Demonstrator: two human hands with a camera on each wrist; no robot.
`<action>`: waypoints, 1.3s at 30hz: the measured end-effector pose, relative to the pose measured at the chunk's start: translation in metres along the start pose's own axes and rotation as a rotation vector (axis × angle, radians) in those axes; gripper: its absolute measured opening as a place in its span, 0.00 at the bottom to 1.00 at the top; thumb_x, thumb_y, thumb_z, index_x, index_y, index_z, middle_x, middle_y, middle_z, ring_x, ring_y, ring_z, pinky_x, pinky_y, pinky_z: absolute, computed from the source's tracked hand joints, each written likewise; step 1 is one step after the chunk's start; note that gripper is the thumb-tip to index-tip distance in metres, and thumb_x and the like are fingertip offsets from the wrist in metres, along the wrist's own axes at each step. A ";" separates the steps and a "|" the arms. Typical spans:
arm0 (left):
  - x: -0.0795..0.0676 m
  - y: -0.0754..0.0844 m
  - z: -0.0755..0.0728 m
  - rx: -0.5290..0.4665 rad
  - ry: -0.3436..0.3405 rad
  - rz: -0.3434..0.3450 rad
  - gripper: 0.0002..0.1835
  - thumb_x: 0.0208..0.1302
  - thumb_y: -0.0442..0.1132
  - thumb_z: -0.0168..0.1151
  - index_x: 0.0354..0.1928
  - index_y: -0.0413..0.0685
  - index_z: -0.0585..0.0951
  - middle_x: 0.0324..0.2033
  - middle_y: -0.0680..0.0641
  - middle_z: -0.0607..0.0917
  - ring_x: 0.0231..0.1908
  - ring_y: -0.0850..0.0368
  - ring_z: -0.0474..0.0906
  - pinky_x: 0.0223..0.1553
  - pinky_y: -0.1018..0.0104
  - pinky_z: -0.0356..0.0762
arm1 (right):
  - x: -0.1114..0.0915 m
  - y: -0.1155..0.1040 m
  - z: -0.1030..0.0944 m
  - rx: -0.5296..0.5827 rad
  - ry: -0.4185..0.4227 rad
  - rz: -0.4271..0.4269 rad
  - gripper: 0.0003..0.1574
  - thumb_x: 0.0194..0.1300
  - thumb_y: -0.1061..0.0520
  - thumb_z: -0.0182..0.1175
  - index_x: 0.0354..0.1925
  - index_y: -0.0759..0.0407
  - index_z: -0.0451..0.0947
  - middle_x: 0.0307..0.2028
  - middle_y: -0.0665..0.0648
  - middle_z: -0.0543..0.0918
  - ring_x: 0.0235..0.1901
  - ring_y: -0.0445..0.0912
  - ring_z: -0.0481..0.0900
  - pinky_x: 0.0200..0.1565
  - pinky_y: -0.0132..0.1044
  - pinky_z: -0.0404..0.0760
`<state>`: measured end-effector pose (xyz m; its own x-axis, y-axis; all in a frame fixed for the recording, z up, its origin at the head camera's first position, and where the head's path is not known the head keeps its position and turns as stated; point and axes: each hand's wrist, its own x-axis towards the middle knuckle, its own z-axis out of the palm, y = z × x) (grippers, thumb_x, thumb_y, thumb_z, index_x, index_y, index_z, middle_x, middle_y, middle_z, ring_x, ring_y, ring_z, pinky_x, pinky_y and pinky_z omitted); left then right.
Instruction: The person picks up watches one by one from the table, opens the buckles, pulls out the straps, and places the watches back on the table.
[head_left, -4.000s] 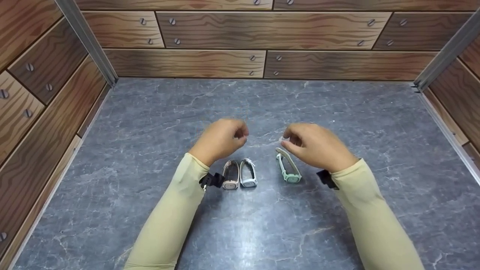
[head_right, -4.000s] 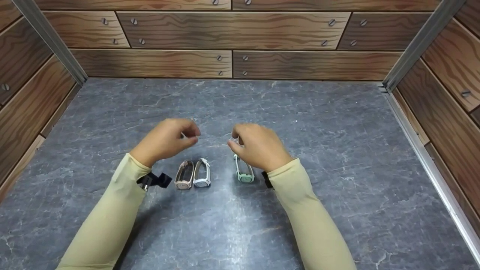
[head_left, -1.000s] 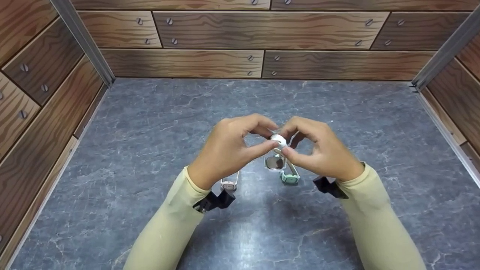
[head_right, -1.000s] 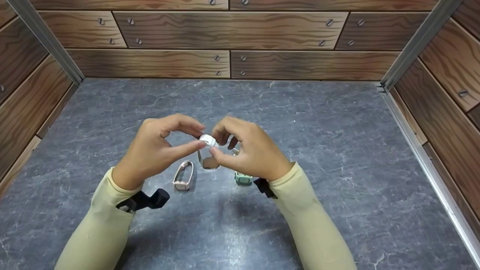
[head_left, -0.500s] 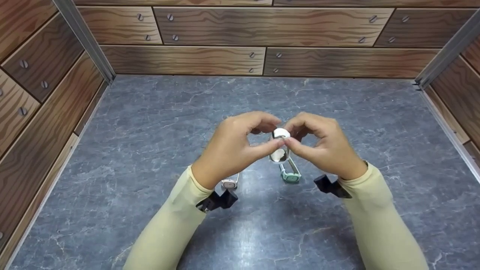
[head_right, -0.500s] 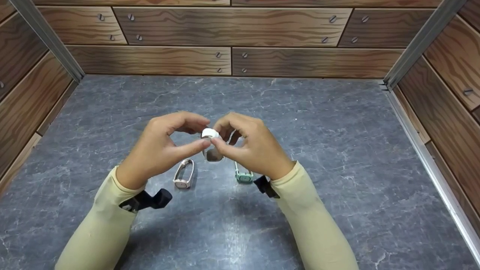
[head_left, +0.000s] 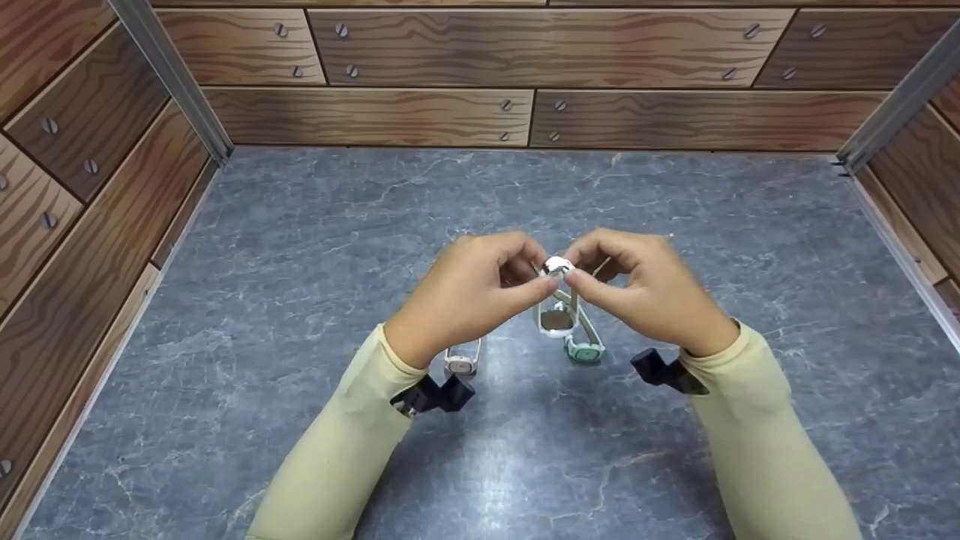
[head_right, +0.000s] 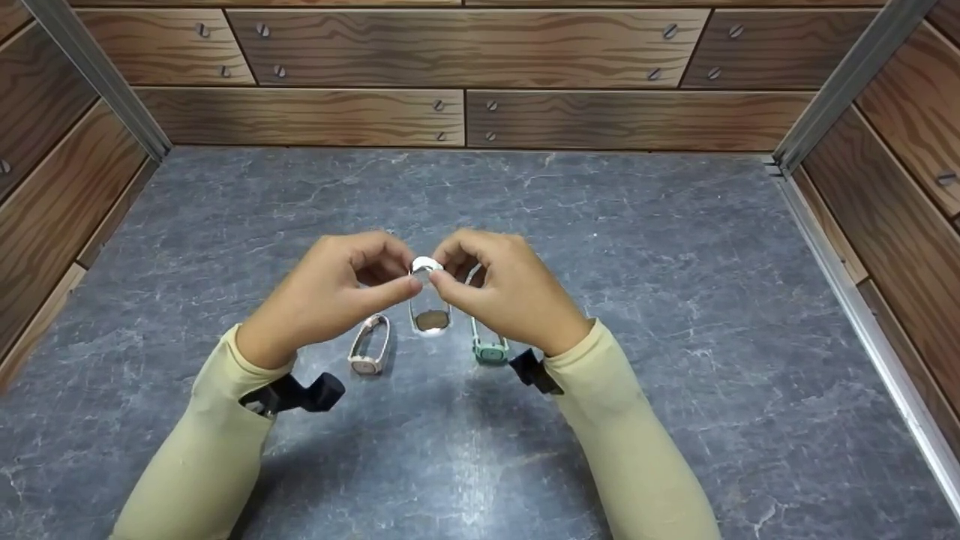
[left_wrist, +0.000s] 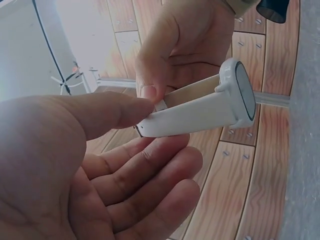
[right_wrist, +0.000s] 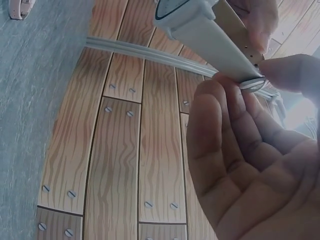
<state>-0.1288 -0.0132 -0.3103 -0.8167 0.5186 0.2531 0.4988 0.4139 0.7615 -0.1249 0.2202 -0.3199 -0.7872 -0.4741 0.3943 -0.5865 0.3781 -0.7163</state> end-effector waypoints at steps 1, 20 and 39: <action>0.000 0.000 0.000 0.004 0.001 0.005 0.10 0.70 0.49 0.68 0.44 0.51 0.86 0.32 0.59 0.88 0.31 0.67 0.82 0.37 0.69 0.81 | 0.000 0.000 0.000 -0.002 -0.007 0.003 0.03 0.70 0.62 0.66 0.42 0.57 0.85 0.35 0.49 0.88 0.30 0.45 0.84 0.34 0.34 0.83; 0.001 -0.001 0.003 0.067 0.039 0.063 0.06 0.71 0.46 0.67 0.42 0.53 0.86 0.32 0.59 0.89 0.32 0.69 0.82 0.35 0.68 0.79 | 0.001 0.000 0.002 -0.042 -0.023 -0.019 0.03 0.71 0.58 0.67 0.41 0.57 0.86 0.35 0.43 0.86 0.30 0.42 0.83 0.35 0.32 0.82; -0.001 -0.002 0.002 0.001 0.020 0.037 0.03 0.67 0.38 0.66 0.41 0.54 0.85 0.33 0.59 0.89 0.33 0.70 0.83 0.37 0.68 0.81 | 0.001 -0.001 0.005 -0.041 -0.036 -0.052 0.03 0.68 0.59 0.70 0.40 0.51 0.86 0.35 0.43 0.86 0.29 0.42 0.82 0.34 0.35 0.83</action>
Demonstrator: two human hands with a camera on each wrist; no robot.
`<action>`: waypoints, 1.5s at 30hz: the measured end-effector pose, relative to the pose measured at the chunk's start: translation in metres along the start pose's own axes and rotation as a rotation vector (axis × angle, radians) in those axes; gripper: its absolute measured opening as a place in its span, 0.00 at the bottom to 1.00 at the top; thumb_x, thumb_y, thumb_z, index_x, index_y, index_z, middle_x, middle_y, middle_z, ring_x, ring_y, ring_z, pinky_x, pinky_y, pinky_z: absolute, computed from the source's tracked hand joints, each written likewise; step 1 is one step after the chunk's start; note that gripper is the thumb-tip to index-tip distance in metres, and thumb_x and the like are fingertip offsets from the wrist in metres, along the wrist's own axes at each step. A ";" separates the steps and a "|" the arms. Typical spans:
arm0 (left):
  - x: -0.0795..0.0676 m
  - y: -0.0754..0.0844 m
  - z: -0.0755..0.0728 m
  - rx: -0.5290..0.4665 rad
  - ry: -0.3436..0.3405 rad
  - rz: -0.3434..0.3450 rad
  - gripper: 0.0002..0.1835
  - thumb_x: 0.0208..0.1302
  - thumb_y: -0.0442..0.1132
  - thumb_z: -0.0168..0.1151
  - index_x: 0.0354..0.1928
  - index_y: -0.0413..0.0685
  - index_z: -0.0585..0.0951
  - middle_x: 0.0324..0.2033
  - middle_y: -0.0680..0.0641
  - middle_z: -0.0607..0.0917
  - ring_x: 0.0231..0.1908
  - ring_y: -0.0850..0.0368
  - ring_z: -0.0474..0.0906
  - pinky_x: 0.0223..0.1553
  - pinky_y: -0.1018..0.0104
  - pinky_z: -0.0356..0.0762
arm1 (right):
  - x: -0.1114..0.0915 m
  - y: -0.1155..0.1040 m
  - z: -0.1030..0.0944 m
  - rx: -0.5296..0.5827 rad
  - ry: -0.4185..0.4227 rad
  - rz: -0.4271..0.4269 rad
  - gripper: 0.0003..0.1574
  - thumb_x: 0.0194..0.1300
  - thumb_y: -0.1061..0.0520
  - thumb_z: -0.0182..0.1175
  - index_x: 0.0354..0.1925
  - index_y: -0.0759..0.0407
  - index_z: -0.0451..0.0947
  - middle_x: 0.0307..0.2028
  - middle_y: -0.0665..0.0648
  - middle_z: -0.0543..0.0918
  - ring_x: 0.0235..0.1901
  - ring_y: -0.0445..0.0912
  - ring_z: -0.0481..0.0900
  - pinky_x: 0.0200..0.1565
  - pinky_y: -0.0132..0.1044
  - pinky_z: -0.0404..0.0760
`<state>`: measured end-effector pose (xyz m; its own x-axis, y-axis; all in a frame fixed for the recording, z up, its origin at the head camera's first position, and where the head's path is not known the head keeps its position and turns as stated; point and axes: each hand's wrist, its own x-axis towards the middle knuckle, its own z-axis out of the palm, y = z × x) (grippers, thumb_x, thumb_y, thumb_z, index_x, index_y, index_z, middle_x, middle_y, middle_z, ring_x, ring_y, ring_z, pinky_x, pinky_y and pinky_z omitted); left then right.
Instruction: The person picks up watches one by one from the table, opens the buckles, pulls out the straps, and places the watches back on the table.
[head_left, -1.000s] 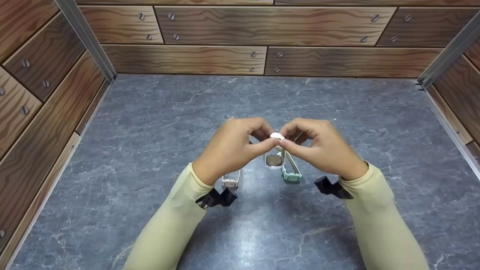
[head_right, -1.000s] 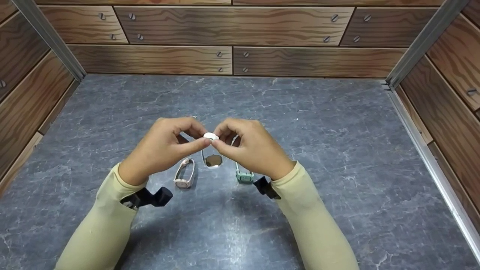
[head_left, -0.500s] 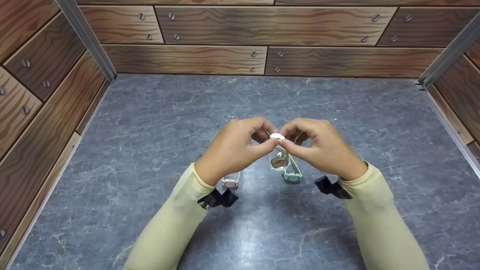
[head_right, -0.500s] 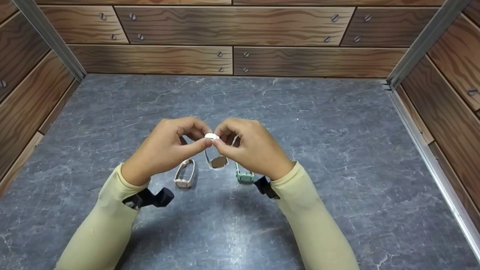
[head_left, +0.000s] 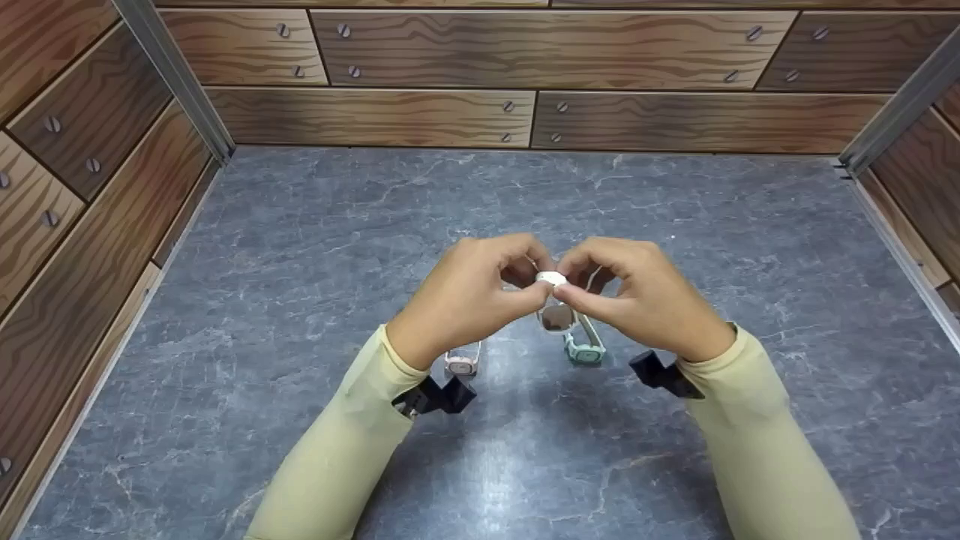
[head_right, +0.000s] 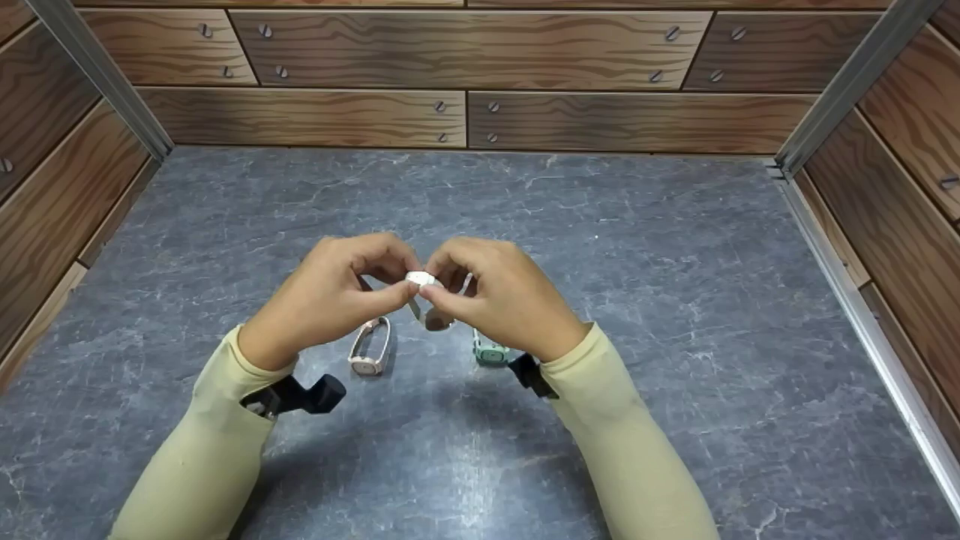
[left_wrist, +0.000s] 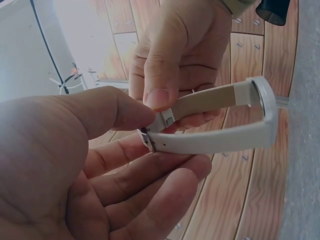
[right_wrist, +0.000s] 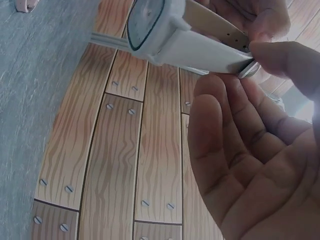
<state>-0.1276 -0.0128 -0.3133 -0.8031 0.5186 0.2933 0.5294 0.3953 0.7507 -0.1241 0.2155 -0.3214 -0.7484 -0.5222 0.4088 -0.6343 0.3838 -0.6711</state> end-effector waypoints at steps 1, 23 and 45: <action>0.000 0.000 0.000 0.001 0.003 0.001 0.03 0.67 0.38 0.66 0.41 0.54 0.85 0.33 0.60 0.88 0.34 0.70 0.83 0.38 0.68 0.81 | 0.000 0.000 0.000 -0.004 0.002 -0.005 0.03 0.68 0.59 0.70 0.39 0.51 0.86 0.34 0.43 0.86 0.29 0.42 0.82 0.34 0.34 0.83; 0.002 0.003 0.004 -0.092 0.074 0.021 0.03 0.65 0.34 0.66 0.39 0.50 0.85 0.30 0.56 0.88 0.29 0.67 0.82 0.32 0.69 0.81 | 0.002 0.000 -0.002 -0.046 0.052 -0.048 0.04 0.68 0.61 0.70 0.40 0.52 0.85 0.34 0.43 0.84 0.32 0.41 0.82 0.34 0.32 0.83; 0.001 0.002 -0.001 0.064 0.077 0.173 0.03 0.66 0.35 0.67 0.40 0.49 0.86 0.34 0.55 0.90 0.35 0.71 0.84 0.38 0.72 0.82 | 0.002 0.000 -0.002 -0.041 0.056 -0.152 0.05 0.67 0.64 0.68 0.39 0.55 0.83 0.36 0.47 0.84 0.31 0.39 0.82 0.33 0.30 0.83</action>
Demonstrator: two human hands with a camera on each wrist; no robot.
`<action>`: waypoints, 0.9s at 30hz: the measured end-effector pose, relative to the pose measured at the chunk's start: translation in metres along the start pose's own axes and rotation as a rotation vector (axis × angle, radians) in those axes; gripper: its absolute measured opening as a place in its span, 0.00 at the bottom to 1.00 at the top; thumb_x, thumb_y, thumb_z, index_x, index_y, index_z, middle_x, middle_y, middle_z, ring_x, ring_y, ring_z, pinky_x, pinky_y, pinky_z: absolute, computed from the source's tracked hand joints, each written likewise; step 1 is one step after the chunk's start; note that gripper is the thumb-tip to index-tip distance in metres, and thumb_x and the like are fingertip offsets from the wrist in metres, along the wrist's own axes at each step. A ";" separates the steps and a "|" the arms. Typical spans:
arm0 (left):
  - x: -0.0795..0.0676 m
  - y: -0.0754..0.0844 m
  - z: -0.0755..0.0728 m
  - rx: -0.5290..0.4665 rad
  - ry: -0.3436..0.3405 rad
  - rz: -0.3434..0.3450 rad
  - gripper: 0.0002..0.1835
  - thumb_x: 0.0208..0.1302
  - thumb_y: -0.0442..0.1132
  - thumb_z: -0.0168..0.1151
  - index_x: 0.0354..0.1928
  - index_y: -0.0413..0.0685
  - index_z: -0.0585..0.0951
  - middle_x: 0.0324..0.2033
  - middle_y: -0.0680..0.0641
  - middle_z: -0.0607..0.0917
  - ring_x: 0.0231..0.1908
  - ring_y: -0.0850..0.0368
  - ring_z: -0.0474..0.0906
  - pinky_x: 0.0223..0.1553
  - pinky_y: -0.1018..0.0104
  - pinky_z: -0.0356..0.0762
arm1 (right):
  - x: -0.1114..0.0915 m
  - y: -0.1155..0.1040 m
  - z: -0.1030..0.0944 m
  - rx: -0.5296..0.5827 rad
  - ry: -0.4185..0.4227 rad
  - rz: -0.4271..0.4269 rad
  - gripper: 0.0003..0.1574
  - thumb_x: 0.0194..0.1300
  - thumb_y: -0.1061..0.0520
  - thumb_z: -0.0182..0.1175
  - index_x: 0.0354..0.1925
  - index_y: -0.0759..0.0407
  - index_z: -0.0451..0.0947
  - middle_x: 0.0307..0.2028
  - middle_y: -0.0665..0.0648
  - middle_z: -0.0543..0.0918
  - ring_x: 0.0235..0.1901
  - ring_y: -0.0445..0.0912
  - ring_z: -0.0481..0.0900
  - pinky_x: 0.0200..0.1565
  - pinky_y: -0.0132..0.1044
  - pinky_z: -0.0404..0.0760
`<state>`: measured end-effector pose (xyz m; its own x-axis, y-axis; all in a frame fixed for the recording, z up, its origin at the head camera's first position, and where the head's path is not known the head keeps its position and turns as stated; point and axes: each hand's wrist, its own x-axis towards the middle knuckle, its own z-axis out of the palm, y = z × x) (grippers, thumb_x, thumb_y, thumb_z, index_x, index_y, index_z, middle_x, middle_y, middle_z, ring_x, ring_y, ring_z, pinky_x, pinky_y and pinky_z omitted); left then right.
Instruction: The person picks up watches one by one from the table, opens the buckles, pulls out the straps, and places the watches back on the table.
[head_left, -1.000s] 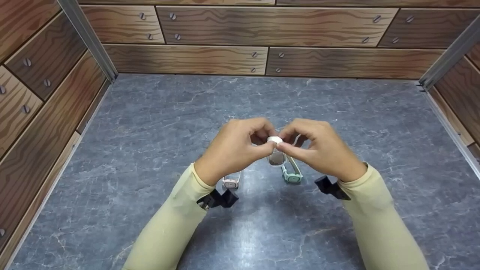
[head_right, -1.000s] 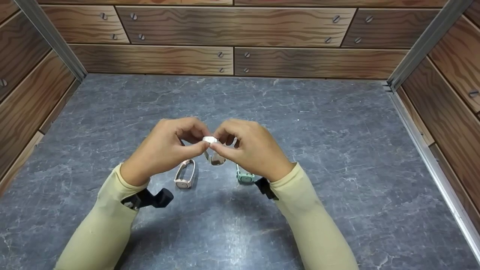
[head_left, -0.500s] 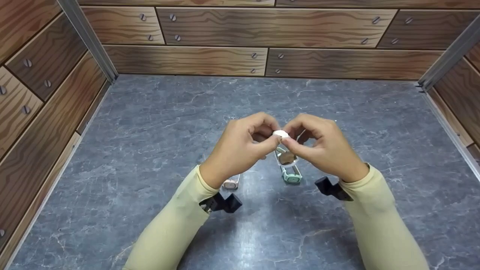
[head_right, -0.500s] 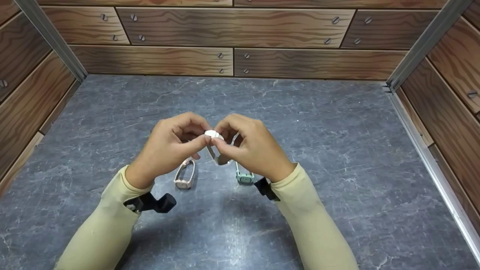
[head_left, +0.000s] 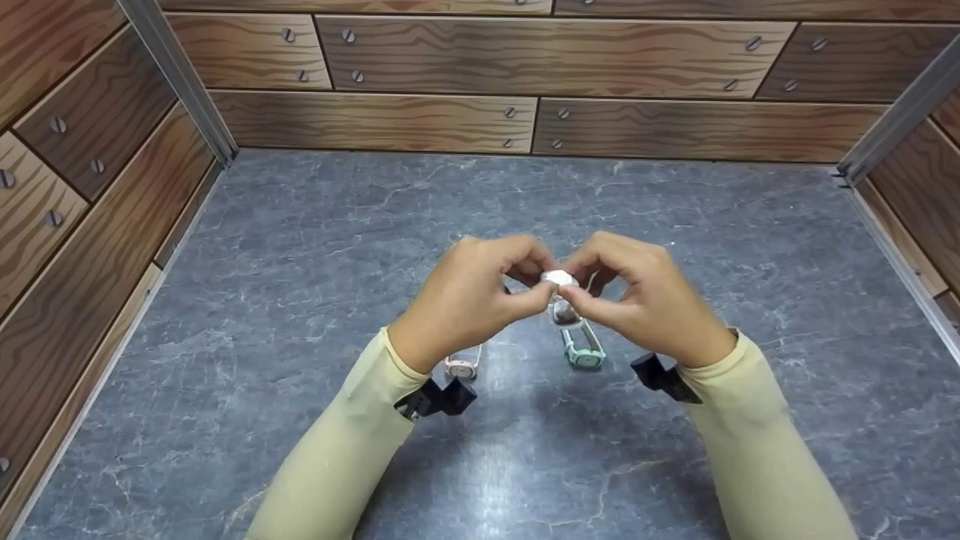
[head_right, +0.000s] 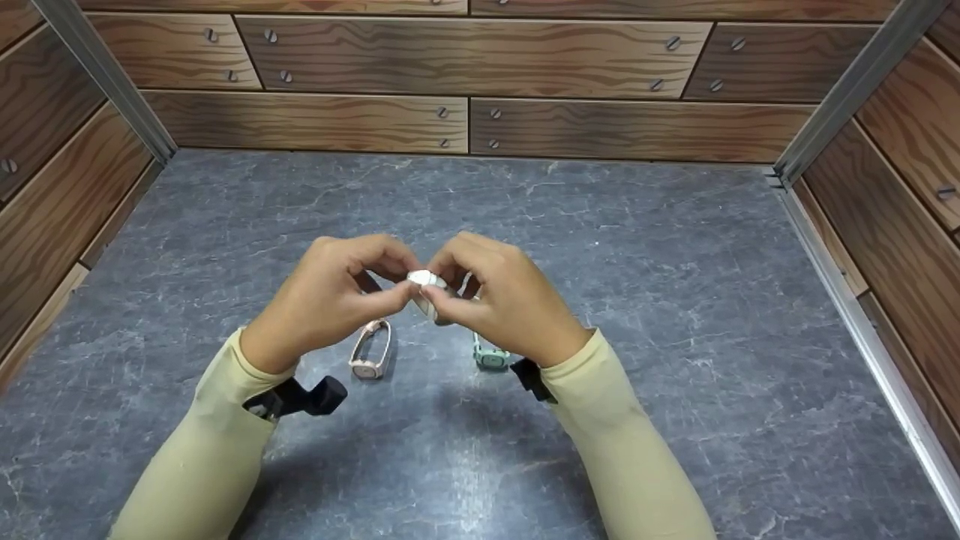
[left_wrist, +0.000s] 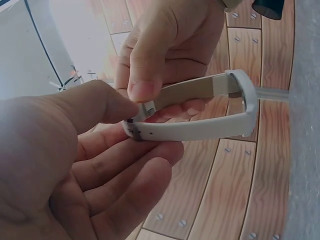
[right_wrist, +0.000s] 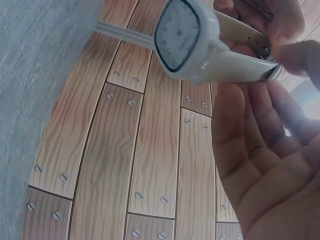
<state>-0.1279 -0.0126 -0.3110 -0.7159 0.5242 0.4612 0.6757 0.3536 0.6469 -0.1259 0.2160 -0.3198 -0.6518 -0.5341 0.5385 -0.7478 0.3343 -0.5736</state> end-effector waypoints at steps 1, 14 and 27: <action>0.000 0.000 0.000 -0.013 0.004 0.001 0.03 0.66 0.35 0.67 0.40 0.48 0.86 0.34 0.55 0.91 0.35 0.71 0.84 0.38 0.72 0.82 | 0.000 0.000 0.000 0.009 0.012 -0.007 0.05 0.67 0.64 0.68 0.39 0.56 0.83 0.36 0.47 0.84 0.30 0.39 0.83 0.33 0.30 0.83; 0.002 -0.002 0.002 -0.176 0.016 -0.024 0.03 0.66 0.31 0.65 0.39 0.45 0.86 0.34 0.53 0.91 0.35 0.71 0.85 0.39 0.71 0.85 | -0.001 -0.002 -0.001 0.043 0.012 0.042 0.07 0.65 0.67 0.67 0.38 0.57 0.82 0.34 0.48 0.85 0.29 0.41 0.83 0.34 0.32 0.83; 0.002 0.000 -0.001 -0.134 -0.017 -0.078 0.03 0.68 0.35 0.66 0.41 0.46 0.86 0.35 0.54 0.90 0.34 0.70 0.85 0.39 0.71 0.84 | -0.001 -0.001 -0.002 -0.009 -0.018 0.066 0.07 0.65 0.64 0.70 0.39 0.53 0.83 0.36 0.43 0.85 0.33 0.41 0.82 0.36 0.33 0.84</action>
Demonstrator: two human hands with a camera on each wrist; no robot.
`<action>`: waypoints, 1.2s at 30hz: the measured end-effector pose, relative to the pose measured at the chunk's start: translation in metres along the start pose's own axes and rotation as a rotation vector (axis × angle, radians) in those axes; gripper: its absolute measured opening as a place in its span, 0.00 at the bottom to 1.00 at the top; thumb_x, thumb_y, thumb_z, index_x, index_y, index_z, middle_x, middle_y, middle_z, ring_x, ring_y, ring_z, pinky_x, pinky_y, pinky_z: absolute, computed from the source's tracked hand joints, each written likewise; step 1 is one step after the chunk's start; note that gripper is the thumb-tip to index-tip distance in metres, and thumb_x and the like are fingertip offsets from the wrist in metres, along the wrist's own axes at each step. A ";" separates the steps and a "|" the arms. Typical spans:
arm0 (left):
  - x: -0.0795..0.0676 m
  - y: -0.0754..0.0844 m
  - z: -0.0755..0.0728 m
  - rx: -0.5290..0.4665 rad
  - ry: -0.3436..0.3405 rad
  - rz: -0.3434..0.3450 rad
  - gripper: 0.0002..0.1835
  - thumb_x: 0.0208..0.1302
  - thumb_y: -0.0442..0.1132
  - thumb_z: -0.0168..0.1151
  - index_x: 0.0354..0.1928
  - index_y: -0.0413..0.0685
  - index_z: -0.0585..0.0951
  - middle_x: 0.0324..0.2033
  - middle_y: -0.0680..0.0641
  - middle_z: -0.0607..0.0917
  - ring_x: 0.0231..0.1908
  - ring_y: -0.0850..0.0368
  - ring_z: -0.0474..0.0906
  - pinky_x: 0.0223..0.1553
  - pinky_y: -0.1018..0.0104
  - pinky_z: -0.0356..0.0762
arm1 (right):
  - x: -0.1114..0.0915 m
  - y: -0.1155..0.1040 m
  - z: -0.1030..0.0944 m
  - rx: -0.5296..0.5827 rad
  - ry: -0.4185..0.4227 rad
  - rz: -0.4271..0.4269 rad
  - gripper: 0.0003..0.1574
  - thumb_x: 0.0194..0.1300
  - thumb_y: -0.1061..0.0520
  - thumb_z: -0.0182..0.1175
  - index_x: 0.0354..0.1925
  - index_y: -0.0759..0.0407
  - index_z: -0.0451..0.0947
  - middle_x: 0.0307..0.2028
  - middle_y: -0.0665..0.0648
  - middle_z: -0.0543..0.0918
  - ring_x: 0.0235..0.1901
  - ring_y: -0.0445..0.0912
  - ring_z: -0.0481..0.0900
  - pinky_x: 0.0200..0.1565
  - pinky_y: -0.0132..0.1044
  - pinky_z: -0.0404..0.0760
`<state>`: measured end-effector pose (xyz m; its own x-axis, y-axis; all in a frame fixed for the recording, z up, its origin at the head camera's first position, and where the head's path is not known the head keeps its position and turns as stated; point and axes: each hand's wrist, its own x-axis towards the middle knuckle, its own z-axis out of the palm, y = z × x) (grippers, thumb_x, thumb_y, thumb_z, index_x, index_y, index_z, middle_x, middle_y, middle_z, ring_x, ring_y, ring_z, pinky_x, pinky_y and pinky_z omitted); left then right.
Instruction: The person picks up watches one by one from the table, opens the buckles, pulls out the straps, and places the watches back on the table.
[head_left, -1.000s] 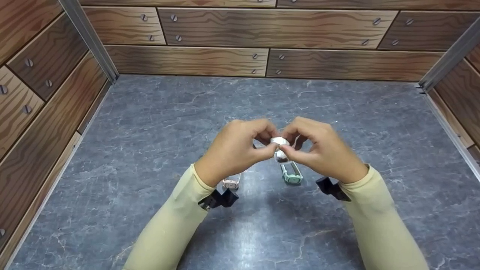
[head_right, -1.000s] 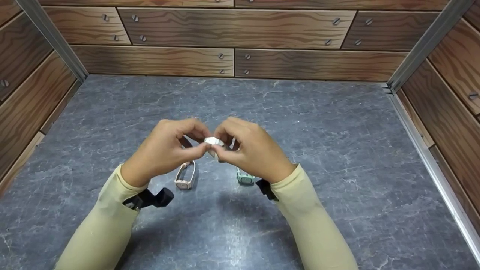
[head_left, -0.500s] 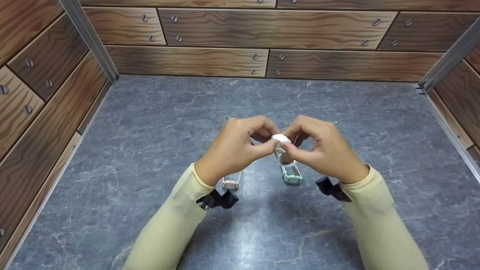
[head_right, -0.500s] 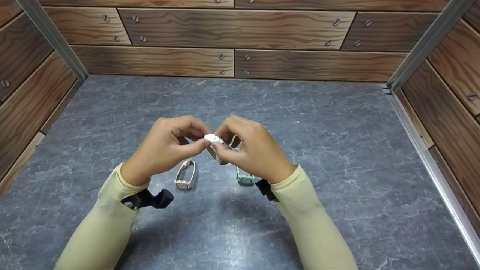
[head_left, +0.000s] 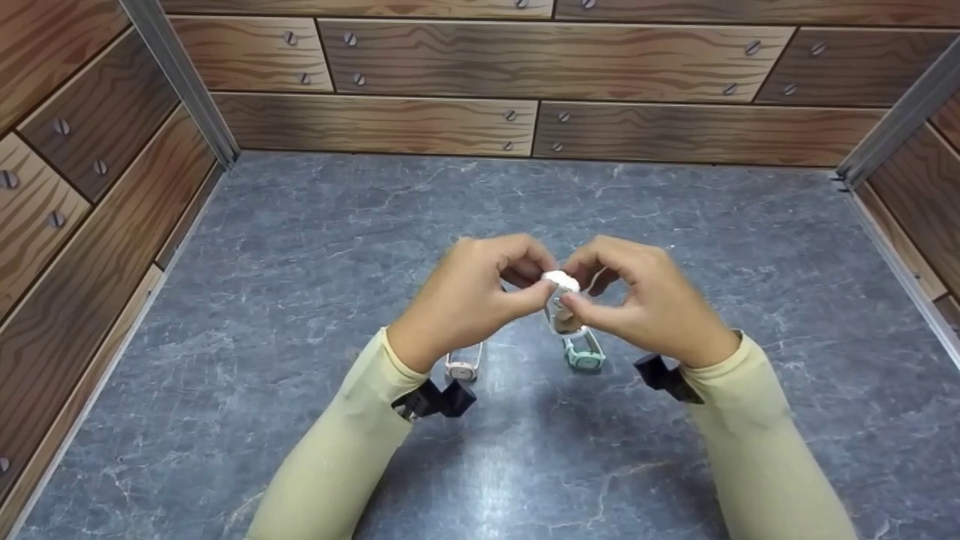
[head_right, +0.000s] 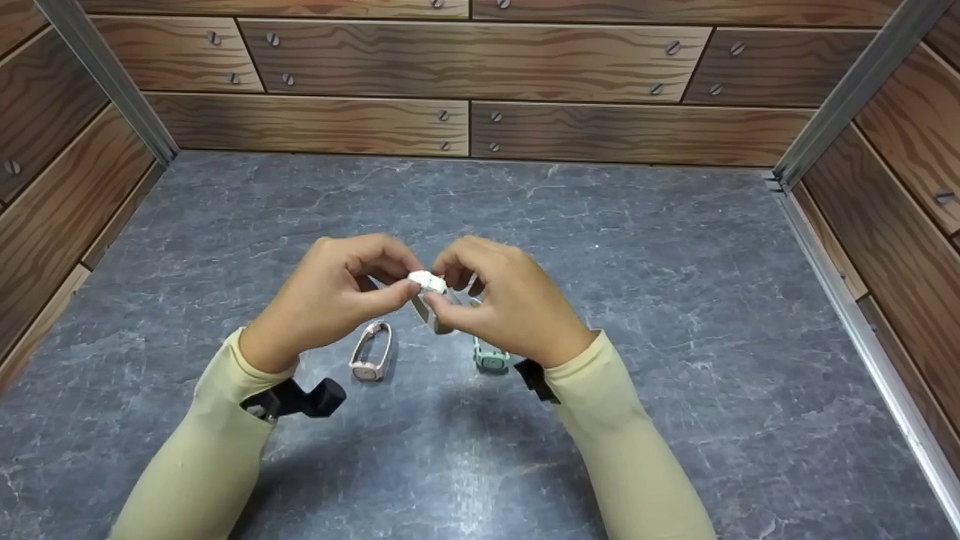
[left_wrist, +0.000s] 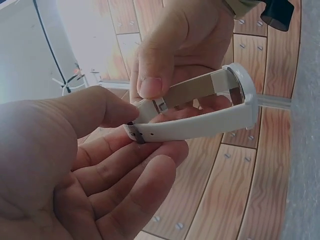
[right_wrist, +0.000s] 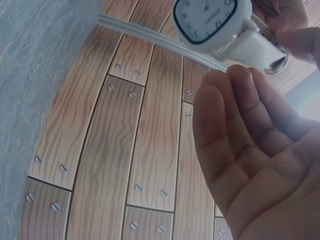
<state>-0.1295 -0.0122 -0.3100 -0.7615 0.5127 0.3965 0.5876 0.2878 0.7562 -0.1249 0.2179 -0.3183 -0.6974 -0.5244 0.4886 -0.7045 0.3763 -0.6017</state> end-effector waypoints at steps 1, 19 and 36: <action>0.000 0.000 0.000 0.010 -0.008 -0.008 0.03 0.68 0.36 0.66 0.41 0.47 0.86 0.35 0.54 0.90 0.34 0.70 0.84 0.38 0.72 0.84 | 0.000 0.000 0.000 -0.005 -0.004 -0.007 0.06 0.65 0.63 0.70 0.39 0.53 0.84 0.36 0.43 0.85 0.33 0.41 0.82 0.36 0.33 0.84; -0.001 -0.001 0.001 0.248 -0.108 -0.081 0.08 0.68 0.48 0.71 0.44 0.54 0.88 0.35 0.59 0.89 0.34 0.69 0.82 0.39 0.67 0.79 | -0.001 0.006 0.001 -0.104 -0.044 -0.053 0.07 0.66 0.61 0.71 0.38 0.52 0.83 0.34 0.42 0.84 0.32 0.38 0.81 0.36 0.32 0.83; 0.001 -0.003 -0.006 0.213 0.015 -0.035 0.08 0.69 0.46 0.70 0.45 0.52 0.88 0.34 0.58 0.90 0.34 0.69 0.83 0.44 0.71 0.80 | 0.000 0.008 0.002 -0.117 -0.037 0.030 0.05 0.66 0.62 0.71 0.40 0.54 0.85 0.37 0.42 0.86 0.34 0.37 0.82 0.36 0.37 0.85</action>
<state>-0.1330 -0.0174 -0.3086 -0.7857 0.4879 0.3803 0.6037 0.4706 0.6435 -0.1305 0.2200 -0.3244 -0.7146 -0.5386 0.4463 -0.6954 0.4777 -0.5369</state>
